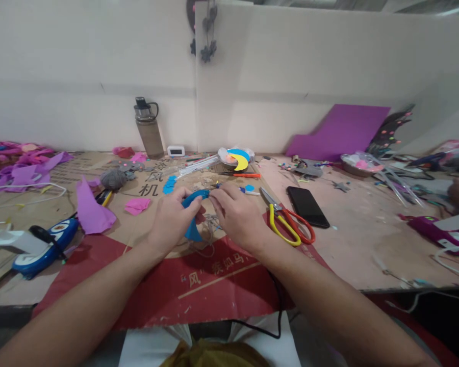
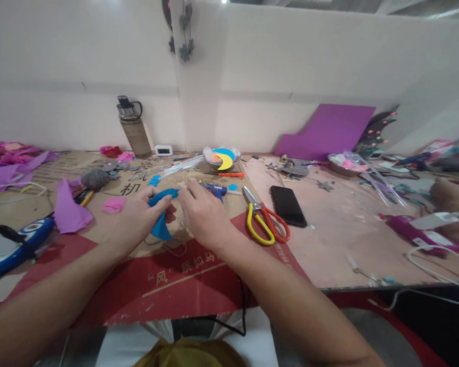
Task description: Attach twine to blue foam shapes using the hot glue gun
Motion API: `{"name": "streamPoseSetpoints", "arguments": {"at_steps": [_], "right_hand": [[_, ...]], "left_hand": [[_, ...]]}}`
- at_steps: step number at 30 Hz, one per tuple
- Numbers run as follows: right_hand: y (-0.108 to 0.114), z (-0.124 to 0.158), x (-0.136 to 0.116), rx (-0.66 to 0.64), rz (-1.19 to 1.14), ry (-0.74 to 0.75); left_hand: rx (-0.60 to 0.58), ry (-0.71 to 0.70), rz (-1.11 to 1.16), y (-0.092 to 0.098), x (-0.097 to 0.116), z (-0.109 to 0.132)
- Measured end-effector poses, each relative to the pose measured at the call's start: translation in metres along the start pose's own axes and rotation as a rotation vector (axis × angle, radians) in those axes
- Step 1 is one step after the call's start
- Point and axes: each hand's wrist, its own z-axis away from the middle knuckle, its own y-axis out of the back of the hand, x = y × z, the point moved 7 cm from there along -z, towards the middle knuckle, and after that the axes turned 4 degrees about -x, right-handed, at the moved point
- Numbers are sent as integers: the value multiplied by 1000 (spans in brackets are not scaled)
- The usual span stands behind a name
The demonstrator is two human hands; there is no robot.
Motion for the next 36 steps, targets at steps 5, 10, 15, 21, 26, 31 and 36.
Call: {"name": "streamPoseSetpoints", "arguments": {"at_steps": [5, 10, 15, 21, 26, 31, 36], "right_hand": [[15, -7, 18, 116, -246, -97], [14, -13, 32, 64, -483, -185], [-2, -10, 42, -74, -827, -354], [-34, -1, 45, -243, -1366, -613], [-47, 6, 37, -347, -1594, -730], [-48, 6, 35, -312, -1637, -725], [-52, 5, 35, -260, -1620, -718]], "left_hand": [[-111, -89, 39, -6, 1, -1], [-243, -60, 209, -14, -2, -5], [-327, -17, 272, -17, -5, -7], [-384, 32, 432, -21, -10, -8], [-342, 75, 542, -24, -13, -8], [-300, 78, 544, -22, -12, -8], [-251, 54, 561, -18, -12, -8]]}}
